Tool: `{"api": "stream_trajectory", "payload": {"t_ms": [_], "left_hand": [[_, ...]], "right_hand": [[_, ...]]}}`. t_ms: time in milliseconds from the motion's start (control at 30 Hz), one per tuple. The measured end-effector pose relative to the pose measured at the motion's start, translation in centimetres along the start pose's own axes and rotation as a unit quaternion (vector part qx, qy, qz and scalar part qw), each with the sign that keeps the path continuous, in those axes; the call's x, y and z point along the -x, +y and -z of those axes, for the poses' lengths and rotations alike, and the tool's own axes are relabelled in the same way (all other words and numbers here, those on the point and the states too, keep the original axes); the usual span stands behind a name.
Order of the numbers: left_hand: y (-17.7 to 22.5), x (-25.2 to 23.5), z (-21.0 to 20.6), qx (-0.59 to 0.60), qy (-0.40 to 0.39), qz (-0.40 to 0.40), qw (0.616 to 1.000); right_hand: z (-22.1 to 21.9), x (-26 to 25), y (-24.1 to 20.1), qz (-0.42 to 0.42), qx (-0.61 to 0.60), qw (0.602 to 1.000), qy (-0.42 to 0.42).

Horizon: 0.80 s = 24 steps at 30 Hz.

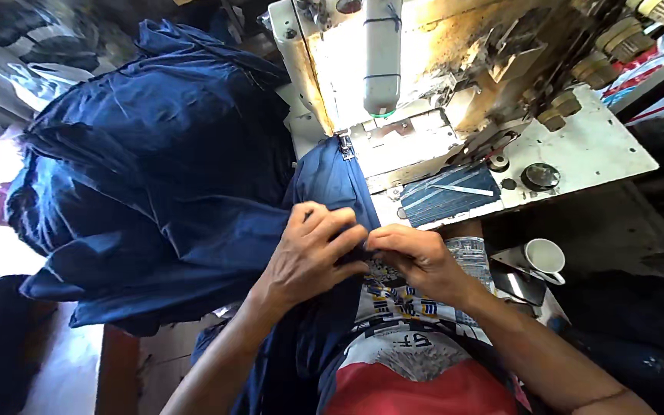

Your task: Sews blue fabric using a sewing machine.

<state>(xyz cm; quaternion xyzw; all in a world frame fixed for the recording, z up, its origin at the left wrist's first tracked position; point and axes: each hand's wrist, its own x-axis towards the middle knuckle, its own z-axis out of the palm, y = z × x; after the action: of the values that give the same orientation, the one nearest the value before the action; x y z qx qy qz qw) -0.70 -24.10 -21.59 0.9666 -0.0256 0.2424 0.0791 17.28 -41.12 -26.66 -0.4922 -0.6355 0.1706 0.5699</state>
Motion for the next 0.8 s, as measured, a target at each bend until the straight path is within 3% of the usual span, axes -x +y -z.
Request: {"api": "stream_trajectory", "payload": {"t_ms": [67,167,400,600,800], "left_hand": [[-1.5,0.9,-1.5,-0.083,-0.047,0.015,0.995],[-1.8,1.3,-1.3,-0.131,-0.054,0.045,0.989],[-0.9,-0.4,1.3,-0.159,-0.065,0.056,0.983],[-3.3,-2.5,1.8,-0.173,-0.053,0.056,0.982],[-6.1,-4.5,2.3,-0.193,-0.040,0.055,0.979]], "right_hand": [[-0.4,1.0,0.1,-0.025,0.004,0.999,0.028],[-0.7,1.8,0.4,-0.050,0.003,0.997,0.051],[-1.2,0.9,0.2,-0.091,0.009,0.992,0.092],[-1.6,-1.6,1.6,-0.156,0.009,0.980,0.120],[-1.6,-4.7,3.1,-0.158,0.022,0.976,0.147]]}}
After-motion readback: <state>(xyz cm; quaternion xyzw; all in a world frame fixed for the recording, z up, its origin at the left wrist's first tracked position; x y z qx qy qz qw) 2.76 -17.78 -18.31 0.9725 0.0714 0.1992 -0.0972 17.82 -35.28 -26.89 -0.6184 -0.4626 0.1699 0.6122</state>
